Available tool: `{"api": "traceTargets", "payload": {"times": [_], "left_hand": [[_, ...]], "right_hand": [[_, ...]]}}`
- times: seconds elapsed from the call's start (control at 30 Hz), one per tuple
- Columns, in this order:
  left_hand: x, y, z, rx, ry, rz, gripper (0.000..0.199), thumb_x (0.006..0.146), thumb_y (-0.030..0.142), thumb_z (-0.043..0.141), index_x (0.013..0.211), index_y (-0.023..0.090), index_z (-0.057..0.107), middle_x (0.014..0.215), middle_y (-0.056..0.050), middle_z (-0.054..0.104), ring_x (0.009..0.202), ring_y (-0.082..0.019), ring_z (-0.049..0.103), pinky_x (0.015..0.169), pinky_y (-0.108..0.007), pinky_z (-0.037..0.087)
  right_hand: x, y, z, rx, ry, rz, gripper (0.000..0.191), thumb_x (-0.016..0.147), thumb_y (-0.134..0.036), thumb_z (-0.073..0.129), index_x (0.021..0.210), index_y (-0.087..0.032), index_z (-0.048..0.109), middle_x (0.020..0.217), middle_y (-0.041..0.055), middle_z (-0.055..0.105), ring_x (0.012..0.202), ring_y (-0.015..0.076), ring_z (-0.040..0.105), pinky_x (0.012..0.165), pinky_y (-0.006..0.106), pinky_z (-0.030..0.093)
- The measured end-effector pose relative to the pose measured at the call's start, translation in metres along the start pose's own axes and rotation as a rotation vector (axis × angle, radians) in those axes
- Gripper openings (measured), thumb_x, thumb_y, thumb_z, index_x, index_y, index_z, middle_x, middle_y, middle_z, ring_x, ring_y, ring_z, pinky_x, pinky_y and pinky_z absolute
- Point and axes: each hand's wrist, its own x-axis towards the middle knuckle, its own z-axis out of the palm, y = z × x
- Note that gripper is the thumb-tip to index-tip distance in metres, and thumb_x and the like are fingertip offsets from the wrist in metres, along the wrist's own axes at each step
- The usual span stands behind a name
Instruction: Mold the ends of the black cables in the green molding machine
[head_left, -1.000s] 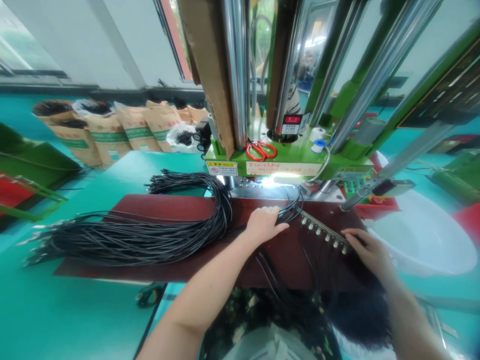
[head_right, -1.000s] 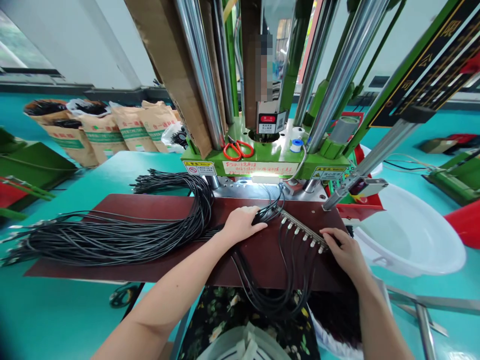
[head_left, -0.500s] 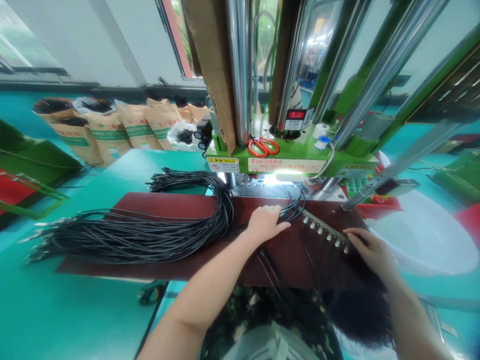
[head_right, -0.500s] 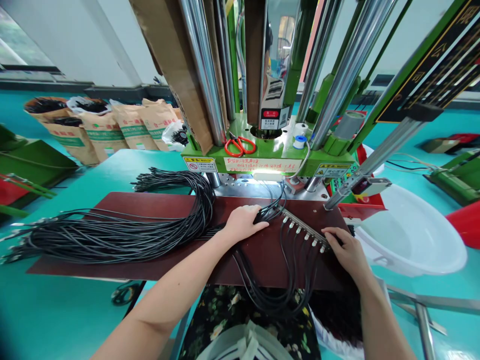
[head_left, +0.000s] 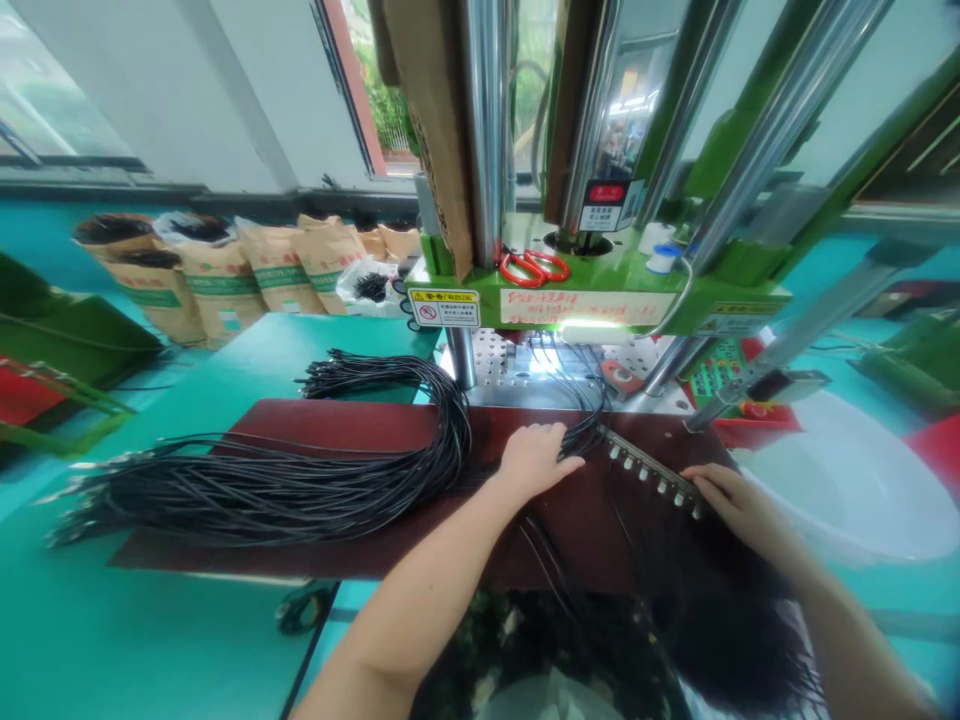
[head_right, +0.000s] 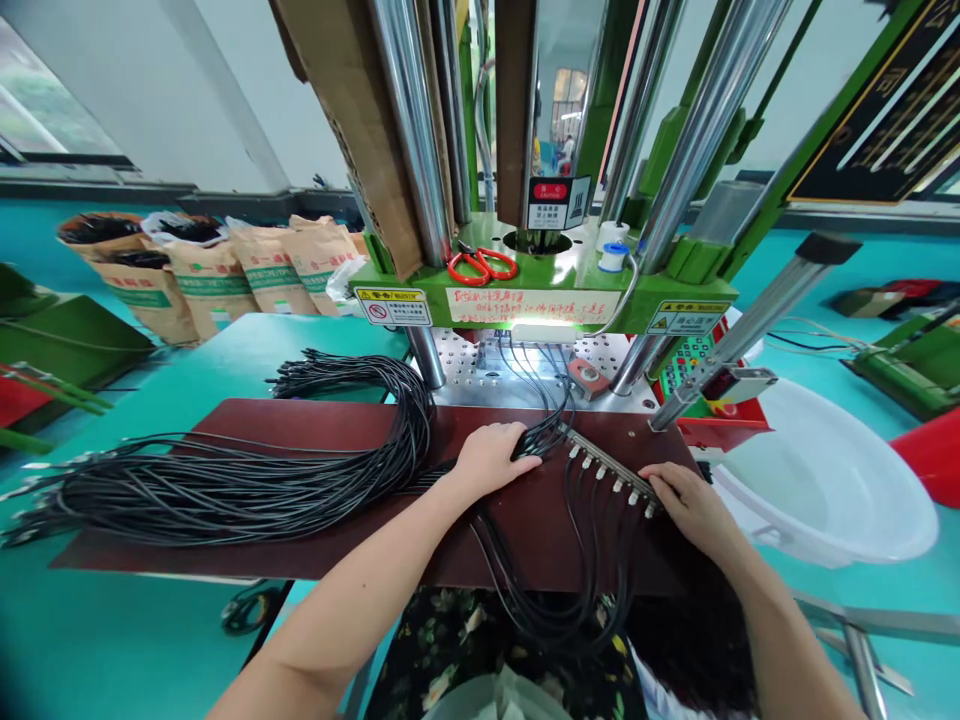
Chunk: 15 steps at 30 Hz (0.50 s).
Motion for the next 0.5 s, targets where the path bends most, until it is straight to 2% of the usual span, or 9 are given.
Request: {"api": "traceTargets", "payload": {"times": [0.07, 0.2, 0.3, 0.37, 0.43, 0.5], "left_hand": [[0.0, 0.0, 0.0, -0.001, 0.0, 0.003, 0.039, 0.078, 0.055, 0.045, 0.095, 0.02, 0.049, 0.092, -0.005, 0.062, 0.089, -0.023, 0.057, 0.074, -0.033, 0.043], [0.0, 0.001, 0.001, 0.006, 0.012, 0.0, 0.04, 0.078, 0.056, 0.046, 0.095, 0.02, 0.049, 0.091, -0.005, 0.062, 0.089, -0.023, 0.057, 0.074, -0.034, 0.043], [0.0, 0.001, 0.001, 0.008, 0.027, 0.003, 0.041, 0.077, 0.056, 0.046, 0.095, 0.02, 0.05, 0.089, -0.005, 0.062, 0.087, -0.022, 0.058, 0.073, -0.034, 0.043], [0.0, 0.001, 0.001, 0.009, 0.034, 0.006, 0.04, 0.077, 0.056, 0.048, 0.094, 0.02, 0.05, 0.088, -0.005, 0.062, 0.085, -0.022, 0.058, 0.072, -0.034, 0.044], [0.0, 0.001, 0.002, 0.007, 0.035, 0.008, 0.039, 0.076, 0.055, 0.049, 0.092, 0.019, 0.05, 0.088, -0.004, 0.062, 0.084, -0.023, 0.057, 0.071, -0.034, 0.044], [0.001, 0.001, 0.003, -0.001, 0.03, 0.005, 0.039, 0.075, 0.055, 0.049, 0.091, 0.02, 0.051, 0.088, -0.005, 0.062, 0.083, -0.023, 0.057, 0.071, -0.034, 0.043]], "right_hand": [[0.011, -0.009, -0.007, -0.021, -0.03, 0.003, 0.027, 0.077, -0.038, 0.044, 0.087, -0.021, 0.062, 0.087, 0.0058, 0.069, 0.079, 0.0235, 0.063, 0.072, 0.036, 0.05], [0.052, -0.043, -0.008, -0.073, 0.084, -0.105, 0.027, 0.079, -0.034, 0.044, 0.095, -0.021, 0.061, 0.097, 0.0071, 0.066, 0.089, 0.0236, 0.061, 0.079, 0.036, 0.047], [0.101, -0.069, 0.006, -0.016, 0.175, -0.233, 0.031, 0.08, -0.03, 0.043, 0.106, -0.02, 0.057, 0.109, 0.0078, 0.061, 0.102, 0.0235, 0.055, 0.088, 0.037, 0.043], [0.139, -0.083, 0.02, 0.023, 0.257, -0.226, 0.036, 0.08, -0.028, 0.045, 0.113, -0.018, 0.053, 0.117, 0.0097, 0.056, 0.108, 0.0252, 0.051, 0.092, 0.04, 0.04], [0.179, -0.095, 0.032, 0.026, 0.301, -0.222, 0.035, 0.08, -0.027, 0.046, 0.113, -0.017, 0.053, 0.115, 0.0119, 0.057, 0.11, 0.0286, 0.049, 0.093, 0.045, 0.038], [0.213, -0.106, 0.039, 0.019, 0.29, -0.265, 0.029, 0.083, -0.028, 0.046, 0.108, -0.018, 0.057, 0.108, 0.0118, 0.06, 0.106, 0.0286, 0.051, 0.091, 0.046, 0.038]]}}
